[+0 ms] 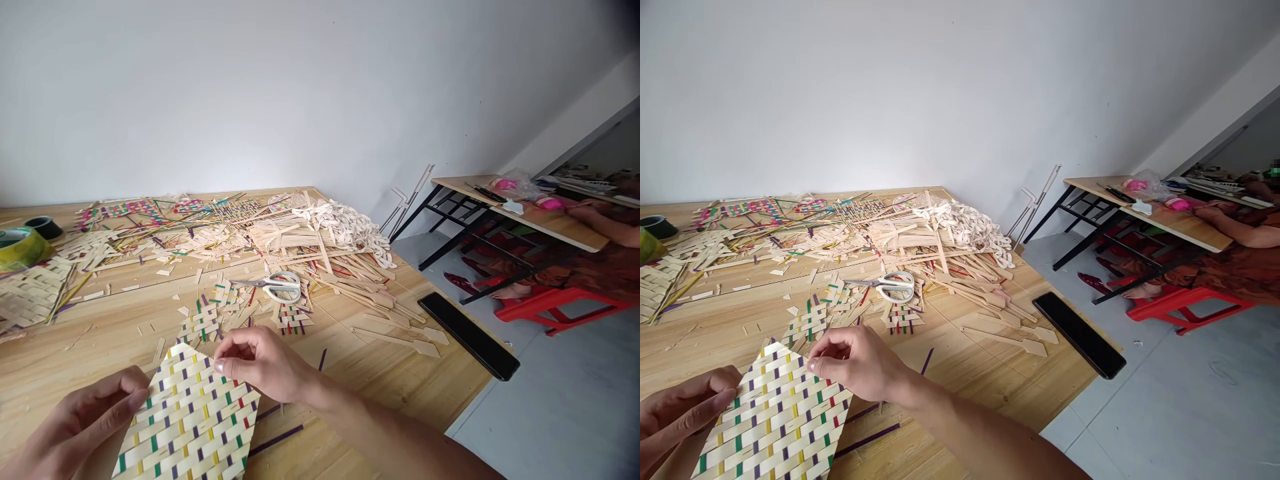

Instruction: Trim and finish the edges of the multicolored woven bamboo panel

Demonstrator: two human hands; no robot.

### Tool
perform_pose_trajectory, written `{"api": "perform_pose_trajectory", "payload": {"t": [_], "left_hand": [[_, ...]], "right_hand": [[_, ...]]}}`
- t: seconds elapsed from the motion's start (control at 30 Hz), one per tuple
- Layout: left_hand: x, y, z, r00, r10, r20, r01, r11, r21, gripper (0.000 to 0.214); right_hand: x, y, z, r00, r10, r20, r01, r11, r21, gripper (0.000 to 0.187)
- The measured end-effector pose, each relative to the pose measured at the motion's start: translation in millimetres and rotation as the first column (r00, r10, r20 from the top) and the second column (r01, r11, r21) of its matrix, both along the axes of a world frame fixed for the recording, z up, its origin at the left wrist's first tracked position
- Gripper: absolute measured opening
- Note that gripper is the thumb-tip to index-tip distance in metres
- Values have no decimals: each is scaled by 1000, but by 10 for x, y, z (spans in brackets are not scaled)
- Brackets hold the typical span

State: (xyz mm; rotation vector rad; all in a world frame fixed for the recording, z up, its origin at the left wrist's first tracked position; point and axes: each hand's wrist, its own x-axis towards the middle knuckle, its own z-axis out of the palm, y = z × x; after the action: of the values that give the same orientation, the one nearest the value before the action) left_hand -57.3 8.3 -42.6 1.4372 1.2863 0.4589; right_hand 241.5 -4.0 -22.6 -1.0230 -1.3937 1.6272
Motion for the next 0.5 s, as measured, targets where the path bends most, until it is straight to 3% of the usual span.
{"api": "perform_pose_trajectory", "payload": {"t": [0.1,0.27,0.4,0.5], "left_hand": [[26,-14,39,992,-74,99,79,995,-54,53],[81,-75,91,993,61,104,-58,998,-35,52],[-11,-35,-7,993,-72,91,81,992,-100,55],[-68,-6,-81,994,-42,97,52,994,-101,55]], "right_hand": [[7,0,-1,1000,-12,17,12,1000,1,10],[21,8,2,1000,-4,2,4,1000,-2,10],[14,7,2,1000,-9,14,9,1000,-12,10],[11,3,-7,1000,3,17,-2,1000,-25,11]]}}
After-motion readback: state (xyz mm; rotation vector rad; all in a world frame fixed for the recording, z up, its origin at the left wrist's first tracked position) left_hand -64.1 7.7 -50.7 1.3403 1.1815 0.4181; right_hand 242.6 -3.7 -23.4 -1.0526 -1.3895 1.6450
